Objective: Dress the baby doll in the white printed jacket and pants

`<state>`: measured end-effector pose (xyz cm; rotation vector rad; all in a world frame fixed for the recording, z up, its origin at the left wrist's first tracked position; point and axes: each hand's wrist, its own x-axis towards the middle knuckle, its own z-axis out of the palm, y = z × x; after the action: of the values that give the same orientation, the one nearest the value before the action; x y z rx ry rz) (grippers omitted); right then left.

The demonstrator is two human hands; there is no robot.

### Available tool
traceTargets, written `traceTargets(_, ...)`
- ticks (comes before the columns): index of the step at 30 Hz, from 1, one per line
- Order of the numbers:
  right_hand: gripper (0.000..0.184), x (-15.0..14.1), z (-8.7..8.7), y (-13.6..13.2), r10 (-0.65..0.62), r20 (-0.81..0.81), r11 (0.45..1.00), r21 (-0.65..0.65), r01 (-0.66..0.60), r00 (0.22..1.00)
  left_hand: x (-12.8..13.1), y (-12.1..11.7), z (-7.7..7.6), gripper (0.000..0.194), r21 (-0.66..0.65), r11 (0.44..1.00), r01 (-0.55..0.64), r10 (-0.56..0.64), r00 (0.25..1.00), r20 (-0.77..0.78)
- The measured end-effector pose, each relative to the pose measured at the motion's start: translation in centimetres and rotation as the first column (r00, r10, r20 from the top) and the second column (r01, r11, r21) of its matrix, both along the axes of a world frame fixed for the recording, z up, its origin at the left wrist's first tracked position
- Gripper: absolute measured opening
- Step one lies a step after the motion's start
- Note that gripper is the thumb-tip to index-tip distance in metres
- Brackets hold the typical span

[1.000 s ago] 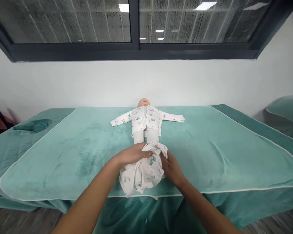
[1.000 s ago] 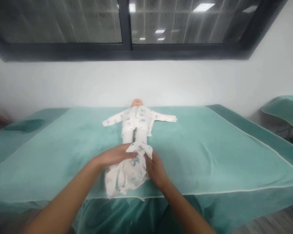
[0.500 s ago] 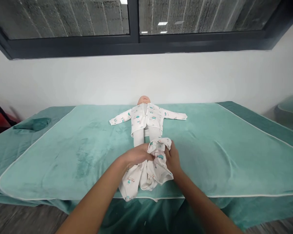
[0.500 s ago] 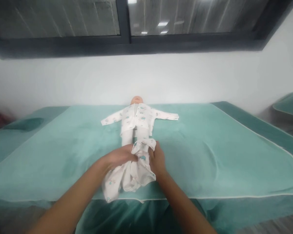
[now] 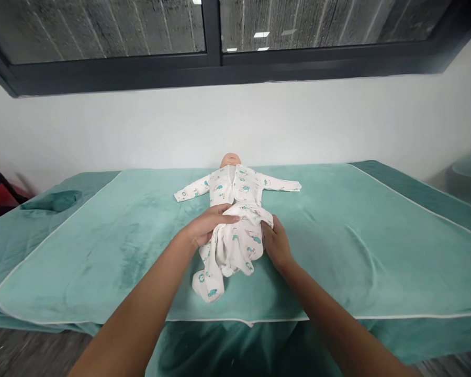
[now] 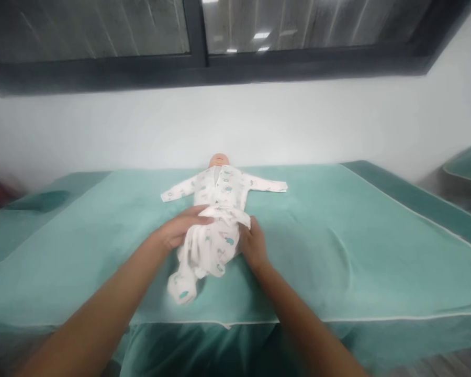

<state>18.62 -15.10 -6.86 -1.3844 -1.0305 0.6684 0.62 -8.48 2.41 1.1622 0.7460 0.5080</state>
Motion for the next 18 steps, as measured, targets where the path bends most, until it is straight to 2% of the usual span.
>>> traceTargets(4, 0.035, 0.7, 0.4, 2.1, 0.027, -0.079, 1.000, 0.012, -0.026, 0.997, 1.2, 0.9, -1.0, 0.043, -0.039, 0.999, 0.030, -0.024, 0.988, 0.155)
traceTargets(7, 0.037, 1.4, 0.5, 4.5, -0.005, -0.029, 1.000, 0.001, 0.005, 1.000, 2.0, 1.6, -1.2, 0.043, -0.005, 1.000, 0.012, -0.011, 0.987, 0.163)
traceTargets(10, 0.035, 2.1, 0.3, 7.0, -0.038, 0.039, 0.999, 0.003, 0.038, 0.999, 2.8, 2.8, -1.0, 0.039, 0.155, 0.982, -0.107, 0.099, 0.994, 0.055)
traceTargets(12, 0.032, 2.5, 0.0, 8.1, -0.039, 0.039, 0.999, 0.005, 0.039, 0.998, 3.0, 3.7, -1.0, 0.030, 0.301, 0.932, -0.202, 0.210, 0.978, 0.008)
traceTargets(14, 0.026, 3.0, -0.3, 8.2, -0.030, 0.013, 1.000, -0.002, 0.030, 0.999, 2.8, 4.3, -1.1, 0.023, 0.408, 0.880, -0.243, 0.270, 0.963, -0.007)
traceTargets(16, 0.021, 3.6, 0.0, 7.7, 0.029, -0.008, 0.999, 0.035, -0.028, 1.000, 2.0, 4.7, -1.5, 0.022, 0.416, 0.881, -0.224, 0.254, 0.967, -0.018)
traceTargets(18, 0.024, 4.1, 1.1, 7.0, 0.175, 0.026, 0.979, 0.103, -0.176, 0.984, 1.1, 4.9, -2.1, 0.028, 0.311, 0.932, -0.187, 0.196, 0.981, 0.003)
